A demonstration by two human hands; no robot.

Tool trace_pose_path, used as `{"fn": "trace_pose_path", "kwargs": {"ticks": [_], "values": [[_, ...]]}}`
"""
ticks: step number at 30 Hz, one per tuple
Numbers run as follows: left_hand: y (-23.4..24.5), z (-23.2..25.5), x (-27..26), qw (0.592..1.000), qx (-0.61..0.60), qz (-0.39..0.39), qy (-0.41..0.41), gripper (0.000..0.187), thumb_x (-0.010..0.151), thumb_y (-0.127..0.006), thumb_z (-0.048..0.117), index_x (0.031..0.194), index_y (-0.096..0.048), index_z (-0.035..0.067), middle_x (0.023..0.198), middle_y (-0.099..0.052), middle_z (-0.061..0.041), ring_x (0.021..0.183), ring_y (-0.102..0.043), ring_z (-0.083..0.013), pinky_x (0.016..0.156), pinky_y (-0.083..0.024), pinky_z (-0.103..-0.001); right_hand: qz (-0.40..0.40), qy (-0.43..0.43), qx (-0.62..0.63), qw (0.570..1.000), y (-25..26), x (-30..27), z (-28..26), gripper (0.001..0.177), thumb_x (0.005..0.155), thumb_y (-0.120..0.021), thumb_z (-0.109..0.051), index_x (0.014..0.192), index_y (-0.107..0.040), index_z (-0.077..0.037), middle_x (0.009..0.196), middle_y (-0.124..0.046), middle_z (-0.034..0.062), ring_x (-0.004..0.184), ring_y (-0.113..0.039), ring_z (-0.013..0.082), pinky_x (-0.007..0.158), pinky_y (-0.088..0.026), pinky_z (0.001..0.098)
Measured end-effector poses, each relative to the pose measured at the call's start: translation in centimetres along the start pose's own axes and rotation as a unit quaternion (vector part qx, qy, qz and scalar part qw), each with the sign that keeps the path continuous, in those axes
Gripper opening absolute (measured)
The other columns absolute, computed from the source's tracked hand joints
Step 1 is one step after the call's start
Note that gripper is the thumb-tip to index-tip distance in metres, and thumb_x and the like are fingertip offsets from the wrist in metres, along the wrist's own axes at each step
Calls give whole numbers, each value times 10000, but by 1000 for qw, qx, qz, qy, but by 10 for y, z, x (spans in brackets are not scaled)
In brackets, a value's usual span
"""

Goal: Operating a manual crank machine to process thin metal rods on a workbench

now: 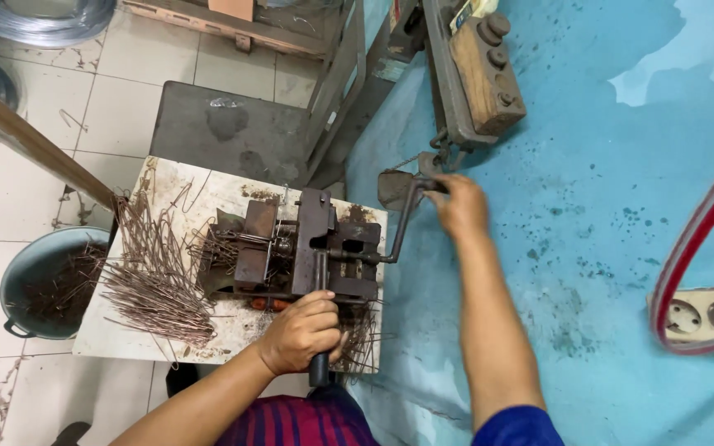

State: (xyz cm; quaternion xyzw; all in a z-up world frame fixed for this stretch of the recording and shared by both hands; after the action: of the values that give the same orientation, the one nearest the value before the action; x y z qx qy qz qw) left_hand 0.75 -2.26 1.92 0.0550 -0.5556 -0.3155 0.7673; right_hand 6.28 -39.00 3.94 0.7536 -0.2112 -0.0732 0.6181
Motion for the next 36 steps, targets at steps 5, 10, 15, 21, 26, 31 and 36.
{"fn": "trace_pose_path", "kwargs": {"ticks": [5,10,15,21,26,31,36], "values": [[0,-1,-2,1000,11,-3,-4,357,976,-622,95,650,-478,100,681,-474,-31,716,-557,-240,986,-515,-428,-277,-129,13,952,-158,-59,2,204,883,-637,-193,1070,-712,-165,1091,-705,133,988,-673,276,850,-501,408],[1,-1,-2,1000,16,12,-8,334,955,-634,82,649,-501,91,685,-513,-41,713,-567,-241,976,-530,-456,-468,-71,-21,880,-86,-185,-32,208,949,-639,-322,979,-690,-123,871,-700,118,740,-635,290,636,-472,408],[1,1,-1,1000,5,1,5,324,952,-638,81,655,-508,83,690,-509,-42,733,-569,-245,1000,-515,-453,-405,11,71,911,89,-205,-55,361,915,-613,-449,1172,-707,-213,1108,-764,-15,967,-722,148,841,-613,311],[-3,0,-7,1000,5,-15,0,290,944,-639,71,679,-521,70,706,-523,-59,749,-580,-261,1020,-501,-464,-59,168,52,983,93,-51,-33,369,904,-728,-328,1161,-737,-63,1126,-744,124,1049,-683,301,905,-518,417],[-5,-2,-11,999,6,-36,-2,286,962,-629,116,702,-516,79,717,-495,-48,787,-582,-260,1047,-487,-473,-131,35,6,991,-22,16,-5,466,898,-722,-417,1271,-702,-139,1231,-699,158,1128,-637,367,906,-507,472],[-7,1,-11,1000,-12,-27,-3,305,964,-633,94,691,-499,73,709,-485,-54,751,-570,-264,1020,-495,-482,-148,0,2,989,-105,2,17,494,910,-717,-429,1273,-693,-95,1234,-686,198,1125,-629,414,901,-506,506],[-4,0,-5,1000,2,-29,-7,314,963,-627,76,680,-492,77,698,-491,-47,734,-553,-257,1002,-503,-469,-363,41,-57,929,-180,-56,33,303,813,-590,-83,1012,-770,-224,988,-767,100,934,-710,301,771,-501,392]]}}
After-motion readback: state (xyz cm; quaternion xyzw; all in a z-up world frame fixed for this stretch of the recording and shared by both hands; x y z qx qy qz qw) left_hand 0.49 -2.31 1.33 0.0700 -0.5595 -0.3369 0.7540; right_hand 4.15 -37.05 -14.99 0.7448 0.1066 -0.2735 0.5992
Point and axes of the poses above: each hand's wrist, its own x-axis towards the middle knuckle, its own y-axis out of the back of the hand, z = x × y, the point moved 3 cm from there along x, towards the middle knuckle
